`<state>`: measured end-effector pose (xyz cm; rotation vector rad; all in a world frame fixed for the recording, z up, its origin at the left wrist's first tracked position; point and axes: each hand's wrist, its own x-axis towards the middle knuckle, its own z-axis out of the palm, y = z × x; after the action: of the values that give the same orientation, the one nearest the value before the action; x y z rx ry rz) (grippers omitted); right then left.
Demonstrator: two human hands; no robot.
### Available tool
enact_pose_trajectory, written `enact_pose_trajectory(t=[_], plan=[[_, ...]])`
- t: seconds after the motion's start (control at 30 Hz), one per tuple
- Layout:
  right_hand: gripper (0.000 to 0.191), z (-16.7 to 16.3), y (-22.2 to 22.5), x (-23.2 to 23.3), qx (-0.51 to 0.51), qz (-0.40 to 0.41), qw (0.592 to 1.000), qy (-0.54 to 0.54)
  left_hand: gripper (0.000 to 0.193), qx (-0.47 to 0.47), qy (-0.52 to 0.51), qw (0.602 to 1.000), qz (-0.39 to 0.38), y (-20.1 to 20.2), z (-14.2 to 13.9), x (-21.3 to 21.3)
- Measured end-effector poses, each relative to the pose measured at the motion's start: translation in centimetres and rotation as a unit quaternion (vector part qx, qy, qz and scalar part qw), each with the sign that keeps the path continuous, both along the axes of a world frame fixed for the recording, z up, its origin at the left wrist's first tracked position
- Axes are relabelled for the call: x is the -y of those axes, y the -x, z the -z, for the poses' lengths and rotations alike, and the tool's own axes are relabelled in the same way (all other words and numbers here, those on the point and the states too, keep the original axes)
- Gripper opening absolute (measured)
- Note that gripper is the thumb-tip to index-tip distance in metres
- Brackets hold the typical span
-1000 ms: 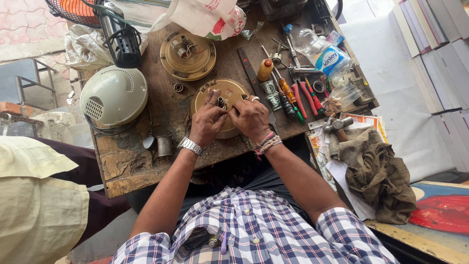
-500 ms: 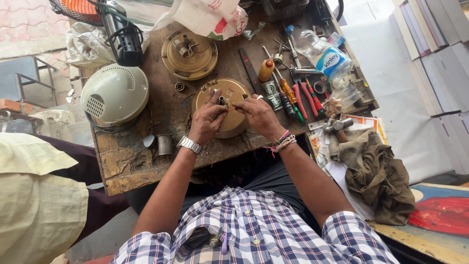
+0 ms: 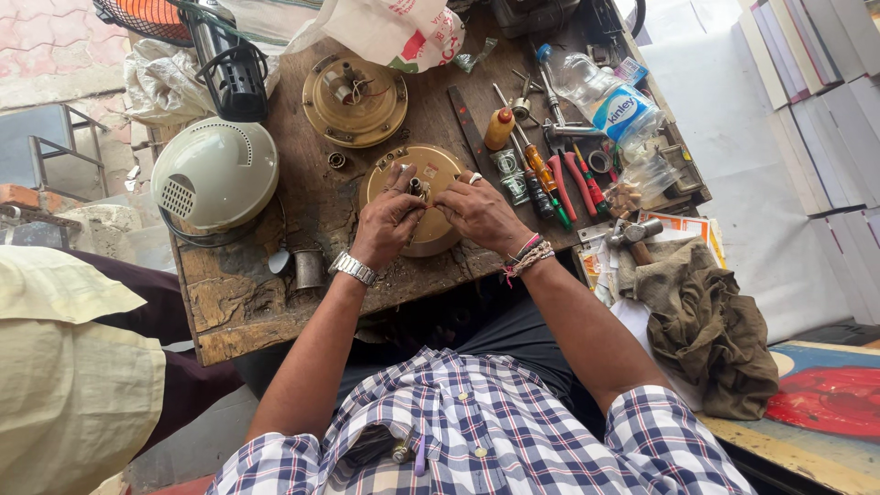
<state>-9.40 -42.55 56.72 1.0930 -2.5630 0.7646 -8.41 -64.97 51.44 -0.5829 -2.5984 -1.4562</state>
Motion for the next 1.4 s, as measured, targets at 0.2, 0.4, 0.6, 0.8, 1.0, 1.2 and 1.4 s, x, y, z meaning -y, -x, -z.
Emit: enact_pose_trajectory(t=[0.2,0.4,0.6,0.8,1.0,1.2,1.4], plan=[[0.018,0.1,-0.1,0.1,0.029,0.041,0.998,0.026,0.013,0.003,0.013,1.000,-0.002,0.6,0.1,-0.1],[0.011,-0.6,0.1,-0.2,-0.045,0.050,0.998,-0.022,0.015,-0.225,0.165,0.955,-0.103,-1.5,-0.6,-2.6],[0.021,1.2,1.0,-3.4,0.030,0.161,0.986,0.017,0.016,-0.242,0.144,0.948,-0.149,-1.3,-0.1,-5.5],[0.018,5.3,1.3,-13.8,0.037,0.423,0.905,0.006,0.011,-0.159,0.016,0.972,-0.174,-1.1,-0.2,-5.2],[0.027,8.6,-1.5,-15.6,0.086,0.425,0.883,-0.178,0.012,-0.193,0.028,0.958,-0.212,-1.2,-1.5,-4.0],[0.029,8.2,-2.5,-14.8,0.080,0.460,0.864,-0.188,0.011,-0.058,-0.049,0.983,-0.169,-1.0,-0.3,-3.4],[0.025,5.6,-3.3,-12.8,0.110,0.353,0.904,0.215,0.006,-0.074,-0.075,0.984,-0.145,-0.1,1.6,-3.3]])
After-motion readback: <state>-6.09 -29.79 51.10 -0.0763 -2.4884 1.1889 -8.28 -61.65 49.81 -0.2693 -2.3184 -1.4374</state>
